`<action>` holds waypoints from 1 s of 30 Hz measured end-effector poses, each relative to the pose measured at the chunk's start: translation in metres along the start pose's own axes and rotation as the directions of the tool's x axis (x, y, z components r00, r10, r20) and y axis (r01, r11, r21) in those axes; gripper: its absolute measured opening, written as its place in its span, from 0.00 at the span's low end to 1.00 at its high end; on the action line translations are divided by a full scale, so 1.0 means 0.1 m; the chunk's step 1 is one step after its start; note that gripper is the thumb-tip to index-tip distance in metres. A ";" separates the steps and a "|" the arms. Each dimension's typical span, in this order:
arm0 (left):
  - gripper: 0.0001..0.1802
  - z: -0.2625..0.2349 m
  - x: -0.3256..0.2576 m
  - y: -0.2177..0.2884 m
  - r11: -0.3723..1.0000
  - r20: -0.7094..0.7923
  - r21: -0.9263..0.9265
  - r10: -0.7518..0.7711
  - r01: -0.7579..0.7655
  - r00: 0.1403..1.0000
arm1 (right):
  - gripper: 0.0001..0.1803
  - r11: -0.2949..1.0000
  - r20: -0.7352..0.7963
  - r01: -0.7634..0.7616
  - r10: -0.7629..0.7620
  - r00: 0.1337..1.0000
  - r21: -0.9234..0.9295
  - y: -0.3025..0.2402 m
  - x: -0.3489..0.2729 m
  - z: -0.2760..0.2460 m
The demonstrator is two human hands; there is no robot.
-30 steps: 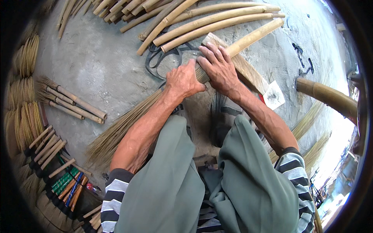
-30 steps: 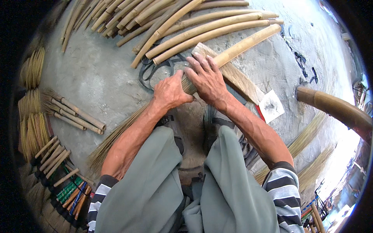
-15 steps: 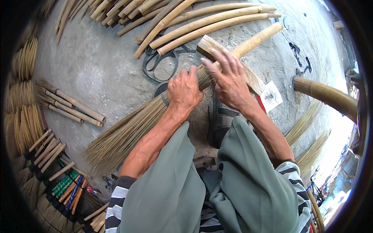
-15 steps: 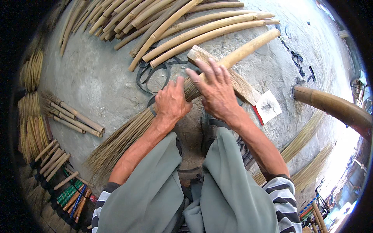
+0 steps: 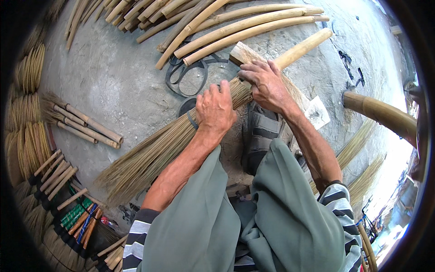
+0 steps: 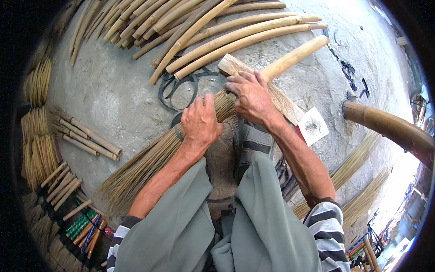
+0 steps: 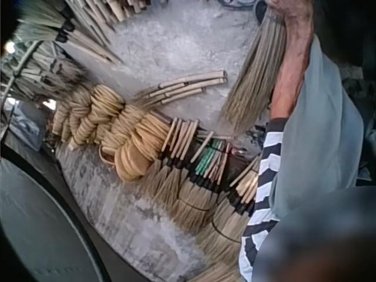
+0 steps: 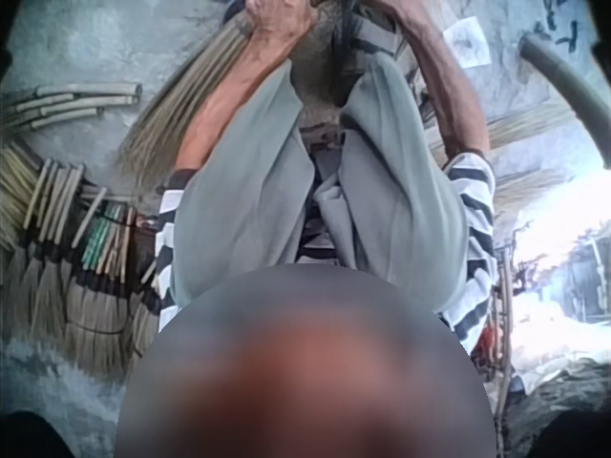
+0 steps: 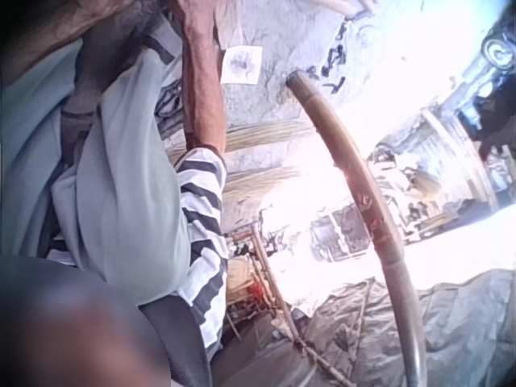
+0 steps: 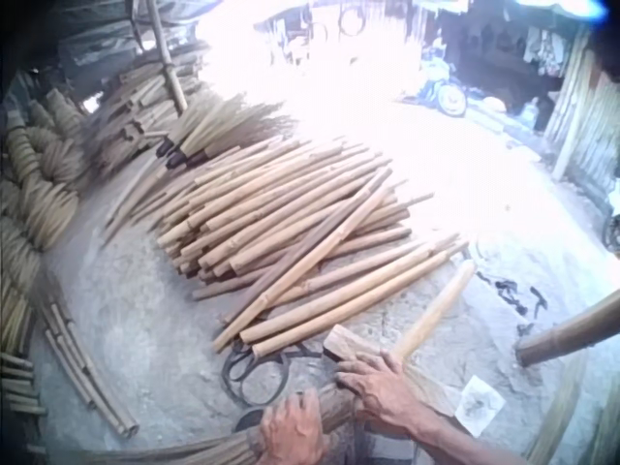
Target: The person assembles a broom by gathering a bundle of straw-like bristles, aligning them, and securing them to a bamboo handle using a black strap. The person repeatedly wraps and tightens the strap around the junction of the bristles and handle.
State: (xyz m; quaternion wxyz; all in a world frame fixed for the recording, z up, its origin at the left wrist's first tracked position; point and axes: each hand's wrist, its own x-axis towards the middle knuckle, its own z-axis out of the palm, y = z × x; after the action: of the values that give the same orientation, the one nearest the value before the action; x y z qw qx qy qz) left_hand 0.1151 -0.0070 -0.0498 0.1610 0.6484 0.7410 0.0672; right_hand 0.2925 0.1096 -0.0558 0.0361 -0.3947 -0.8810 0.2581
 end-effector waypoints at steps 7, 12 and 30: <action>0.45 0.03 -0.02 -0.01 1.000 -0.016 0.030 0.000 0.000 1.000 | 0.33 0.999 -0.090 0.023 -0.020 0.996 0.035 0.03 -0.01 0.21; 0.45 0.03 -0.02 0.00 0.999 -0.023 0.032 -0.003 0.004 1.000 | 0.34 0.999 -0.069 0.050 -0.049 0.996 0.009 0.02 -0.05 0.27; 0.34 -0.07 0.09 -0.01 0.999 0.088 -0.010 -0.045 0.046 0.995 | 0.49 0.918 0.086 0.212 -0.194 0.977 -0.336 -0.26 -0.31 0.09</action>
State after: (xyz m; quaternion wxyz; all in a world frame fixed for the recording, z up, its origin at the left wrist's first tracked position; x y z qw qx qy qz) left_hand 0.1109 0.0029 -0.0448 0.1990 0.6328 0.7473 0.0396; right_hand 0.2935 0.0686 -0.0465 -0.0295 -0.2949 -0.9493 0.1053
